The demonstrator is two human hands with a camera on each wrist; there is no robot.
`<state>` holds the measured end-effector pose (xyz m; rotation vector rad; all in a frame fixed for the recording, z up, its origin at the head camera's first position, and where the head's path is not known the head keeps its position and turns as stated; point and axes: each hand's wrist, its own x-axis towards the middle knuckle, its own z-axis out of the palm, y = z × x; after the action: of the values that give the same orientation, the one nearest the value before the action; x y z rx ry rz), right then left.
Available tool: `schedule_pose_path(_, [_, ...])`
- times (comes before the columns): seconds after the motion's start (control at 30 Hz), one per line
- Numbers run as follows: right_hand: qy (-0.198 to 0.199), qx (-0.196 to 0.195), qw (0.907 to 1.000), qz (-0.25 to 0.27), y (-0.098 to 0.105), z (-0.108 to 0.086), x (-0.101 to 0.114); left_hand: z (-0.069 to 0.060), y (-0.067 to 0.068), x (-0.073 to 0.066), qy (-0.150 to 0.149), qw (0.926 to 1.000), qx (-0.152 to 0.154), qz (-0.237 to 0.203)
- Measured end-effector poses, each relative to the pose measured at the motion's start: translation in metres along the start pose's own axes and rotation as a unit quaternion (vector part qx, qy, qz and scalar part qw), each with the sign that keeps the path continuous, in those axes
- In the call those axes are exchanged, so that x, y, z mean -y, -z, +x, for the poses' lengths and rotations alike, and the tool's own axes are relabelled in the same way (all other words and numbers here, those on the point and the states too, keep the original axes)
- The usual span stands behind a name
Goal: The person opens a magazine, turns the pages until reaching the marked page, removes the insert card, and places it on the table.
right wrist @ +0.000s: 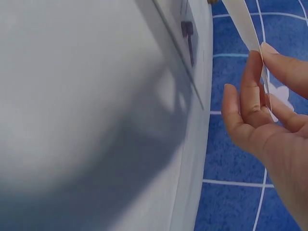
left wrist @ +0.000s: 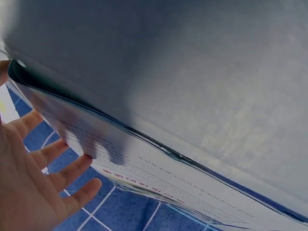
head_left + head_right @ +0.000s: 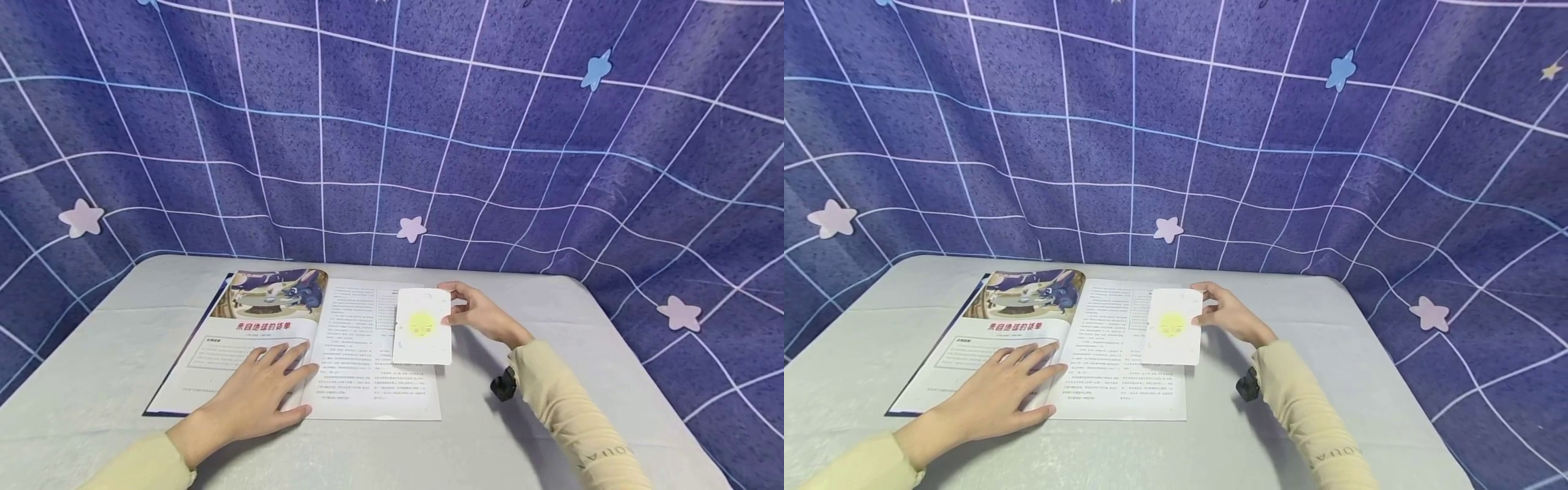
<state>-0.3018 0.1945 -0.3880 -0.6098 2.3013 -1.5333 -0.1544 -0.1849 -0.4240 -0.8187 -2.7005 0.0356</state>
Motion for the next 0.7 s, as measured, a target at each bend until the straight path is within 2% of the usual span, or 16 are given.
schedule_pose_path(0.47, [-0.011,0.004,0.9999,-0.01,0.026,-0.017,-0.018,0.0,-0.001,0.0,-0.005,0.9999,-0.01,0.003])
schedule_pose_path(0.7, [-0.027,0.006,0.9996,0.008,0.038,-0.025,-0.024,0.0,-0.001,0.001,-0.007,0.9999,-0.012,0.003])
